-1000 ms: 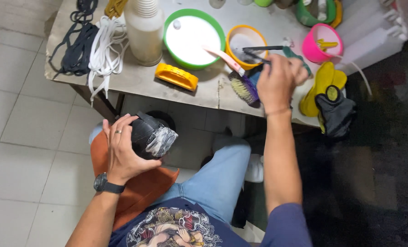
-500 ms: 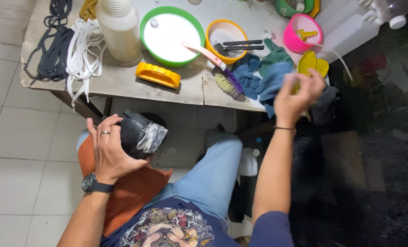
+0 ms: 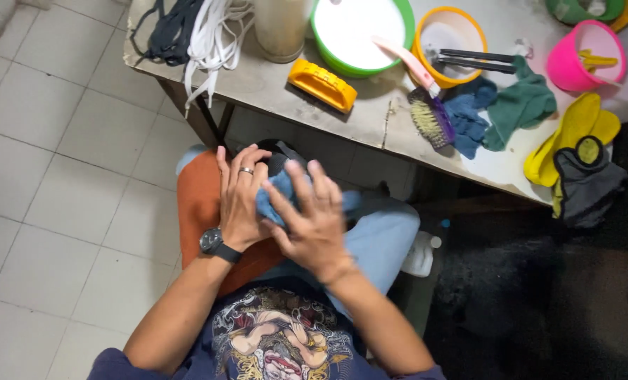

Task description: The person scrubs a black sneaker with a small brush and a white cleaning paste, then wipes it with a blue cloth. They repeat the scrubbing and wiping cycle multiple times, rotating the shoe to clean different areas.

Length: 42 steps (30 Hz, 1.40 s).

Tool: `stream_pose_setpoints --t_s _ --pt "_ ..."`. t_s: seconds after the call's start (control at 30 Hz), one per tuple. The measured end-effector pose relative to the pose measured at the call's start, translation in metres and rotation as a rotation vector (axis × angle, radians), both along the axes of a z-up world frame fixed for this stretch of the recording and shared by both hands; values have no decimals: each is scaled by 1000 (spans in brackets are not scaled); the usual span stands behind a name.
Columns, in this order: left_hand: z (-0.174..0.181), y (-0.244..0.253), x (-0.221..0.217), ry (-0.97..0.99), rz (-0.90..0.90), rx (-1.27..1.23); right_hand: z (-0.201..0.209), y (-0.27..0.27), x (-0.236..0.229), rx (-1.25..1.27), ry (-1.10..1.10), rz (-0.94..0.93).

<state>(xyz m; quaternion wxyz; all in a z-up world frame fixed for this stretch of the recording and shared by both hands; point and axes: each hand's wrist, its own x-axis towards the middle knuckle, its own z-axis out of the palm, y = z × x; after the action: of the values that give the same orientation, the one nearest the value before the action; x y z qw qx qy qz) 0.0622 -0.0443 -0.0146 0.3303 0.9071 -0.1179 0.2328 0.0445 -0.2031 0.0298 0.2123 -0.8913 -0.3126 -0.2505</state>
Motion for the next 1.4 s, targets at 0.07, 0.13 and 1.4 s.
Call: stream_pose_setpoints --t_s 0.07,0.13,1.4 --pt "-5 -1 -2 -4 -16 -52 -15 8 0 64 8 -82" --pt "-5 -7 -2 -2 -34 -112 -29 11 4 120 22 -169" --pt "13 1 -67 -239 -191 -271 30 -45 -25 605 1141 48"
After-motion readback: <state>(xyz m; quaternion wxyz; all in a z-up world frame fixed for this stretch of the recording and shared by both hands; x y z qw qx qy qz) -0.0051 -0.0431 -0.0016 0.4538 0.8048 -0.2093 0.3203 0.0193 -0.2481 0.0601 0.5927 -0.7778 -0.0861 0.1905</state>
